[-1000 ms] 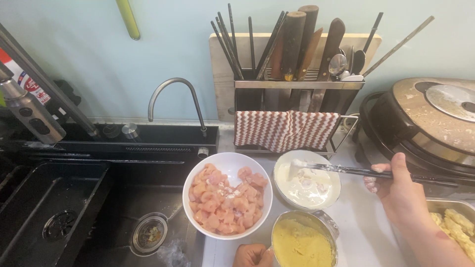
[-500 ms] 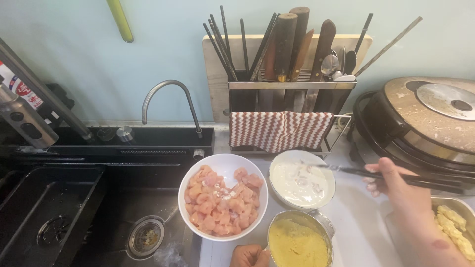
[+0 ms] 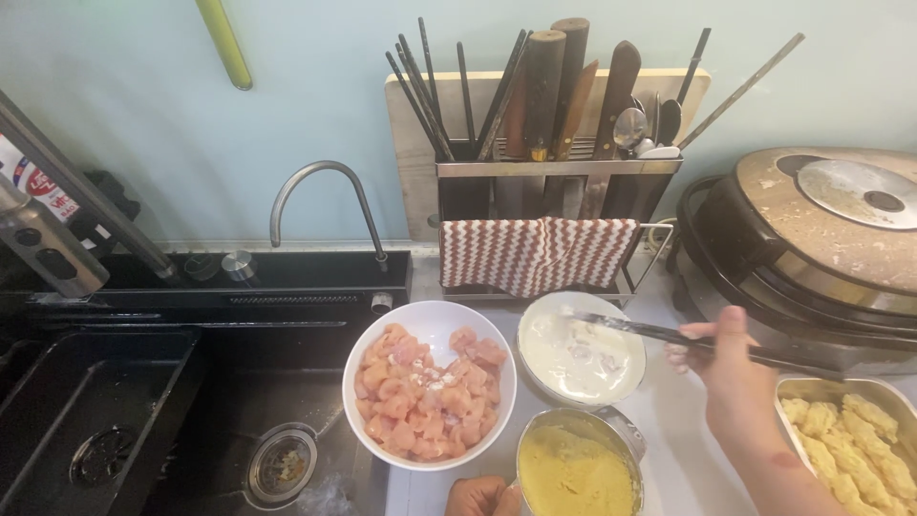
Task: Coating pieces of raw chicken in batter and then breading.
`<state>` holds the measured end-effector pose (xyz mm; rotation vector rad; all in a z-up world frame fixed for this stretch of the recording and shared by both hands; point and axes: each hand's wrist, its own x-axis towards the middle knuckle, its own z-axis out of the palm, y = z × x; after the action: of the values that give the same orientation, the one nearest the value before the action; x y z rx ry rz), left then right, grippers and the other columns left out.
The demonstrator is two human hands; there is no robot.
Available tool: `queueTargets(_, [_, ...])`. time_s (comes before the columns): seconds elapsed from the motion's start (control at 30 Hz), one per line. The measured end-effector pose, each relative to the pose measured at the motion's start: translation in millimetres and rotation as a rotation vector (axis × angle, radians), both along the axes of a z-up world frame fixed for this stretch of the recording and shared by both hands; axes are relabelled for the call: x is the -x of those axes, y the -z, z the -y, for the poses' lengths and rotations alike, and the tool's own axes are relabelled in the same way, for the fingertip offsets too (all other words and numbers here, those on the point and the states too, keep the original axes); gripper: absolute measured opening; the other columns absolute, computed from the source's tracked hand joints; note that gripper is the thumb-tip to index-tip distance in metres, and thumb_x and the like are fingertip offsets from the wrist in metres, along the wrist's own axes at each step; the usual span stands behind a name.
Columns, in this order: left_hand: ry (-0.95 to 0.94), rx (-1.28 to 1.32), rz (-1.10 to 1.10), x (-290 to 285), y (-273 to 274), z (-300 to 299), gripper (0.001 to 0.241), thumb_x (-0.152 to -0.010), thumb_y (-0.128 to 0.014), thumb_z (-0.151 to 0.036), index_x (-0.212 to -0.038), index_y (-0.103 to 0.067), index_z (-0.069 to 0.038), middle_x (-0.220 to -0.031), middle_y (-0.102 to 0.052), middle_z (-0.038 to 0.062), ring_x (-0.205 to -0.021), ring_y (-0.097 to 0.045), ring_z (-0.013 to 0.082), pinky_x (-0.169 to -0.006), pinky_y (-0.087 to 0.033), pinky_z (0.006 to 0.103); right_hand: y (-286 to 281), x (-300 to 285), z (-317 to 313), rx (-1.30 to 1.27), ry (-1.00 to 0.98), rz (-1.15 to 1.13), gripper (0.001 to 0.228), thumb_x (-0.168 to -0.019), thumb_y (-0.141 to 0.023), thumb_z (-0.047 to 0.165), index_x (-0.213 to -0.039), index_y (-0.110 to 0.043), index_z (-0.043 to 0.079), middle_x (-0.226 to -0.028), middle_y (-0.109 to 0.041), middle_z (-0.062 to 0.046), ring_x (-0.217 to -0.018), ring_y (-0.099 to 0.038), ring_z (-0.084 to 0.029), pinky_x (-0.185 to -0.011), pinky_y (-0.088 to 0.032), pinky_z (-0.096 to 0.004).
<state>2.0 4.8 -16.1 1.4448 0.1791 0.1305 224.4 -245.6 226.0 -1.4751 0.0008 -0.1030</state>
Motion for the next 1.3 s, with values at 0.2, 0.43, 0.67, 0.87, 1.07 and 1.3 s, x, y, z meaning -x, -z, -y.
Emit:
queueTargets(0.2, [-0.042,0.007,-0.050,2,-26,4,0.043,-0.092,-0.071,-0.005,-0.051,-0.057,-0.003,-0.048,-0.056,-0.004,-0.048,-0.044,0.0000,-0.045,-0.031,0.0261,-8,3,42,-0.193,0.020,0.000,0.059,-0.119,-0.036,0.050,-0.101,-0.058,-0.002,-0.087,-0.066,-0.021,-0.073,-0.066,-0.026,-0.067,-0.055,-0.036])
queueTargets(0.43, [-0.042,-0.017,-0.026,2,-24,4,0.042,-0.091,-0.072,-0.004,-0.051,-0.057,-0.002,-0.048,-0.055,-0.004,-0.048,-0.044,0.0000,-0.045,-0.031,0.0252,-48,18,61,0.181,0.153,0.102,0.066,-0.119,-0.036,0.049,-0.101,-0.059,-0.011,-0.097,-0.065,-0.022,-0.080,-0.068,-0.031,-0.071,-0.056,-0.040])
queueTargets(0.67, [-0.062,0.032,-0.114,2,-26,5,0.040,-0.090,-0.072,-0.003,-0.053,-0.059,-0.001,-0.050,-0.056,-0.004,-0.048,-0.045,0.0009,-0.045,-0.030,0.0256,-58,22,67,0.006,0.110,0.060,0.060,-0.119,-0.035,0.051,-0.102,-0.058,-0.001,-0.092,-0.067,-0.021,-0.077,-0.068,-0.027,-0.072,-0.055,-0.037])
queueTargets(0.87, [-0.048,0.033,-0.102,1,-25,4,0.043,-0.091,-0.073,-0.005,-0.053,-0.055,-0.003,-0.050,-0.053,-0.005,-0.048,-0.042,0.0005,-0.045,-0.028,0.0253,-56,25,72,0.140,0.147,0.128,0.059,-0.118,-0.040,0.045,-0.095,-0.060,-0.006,-0.098,-0.065,-0.020,-0.080,-0.066,-0.030,-0.075,-0.057,-0.042])
queueTargets(1.07, [-0.022,0.042,-0.097,4,-30,2,0.041,-0.092,-0.073,-0.007,-0.055,-0.057,-0.004,-0.051,-0.053,-0.005,-0.049,-0.042,0.0006,-0.045,-0.028,0.0246,-63,23,82,-0.030,0.112,0.123,0.057,-0.121,-0.037,0.045,-0.096,-0.058,-0.001,-0.095,-0.064,-0.020,-0.080,-0.068,-0.028,-0.076,-0.058,-0.039])
queueTargets(1.3, [0.007,0.084,-0.133,7,-46,1,0.039,-0.093,-0.073,-0.009,-0.057,-0.060,-0.003,-0.051,-0.058,-0.001,-0.047,-0.048,0.0028,-0.045,-0.033,0.0244,-62,27,83,0.230,0.142,0.145,0.061,-0.122,-0.039,0.041,-0.093,-0.062,-0.009,-0.092,-0.064,-0.025,-0.075,-0.066,-0.031,-0.065,-0.054,-0.041])
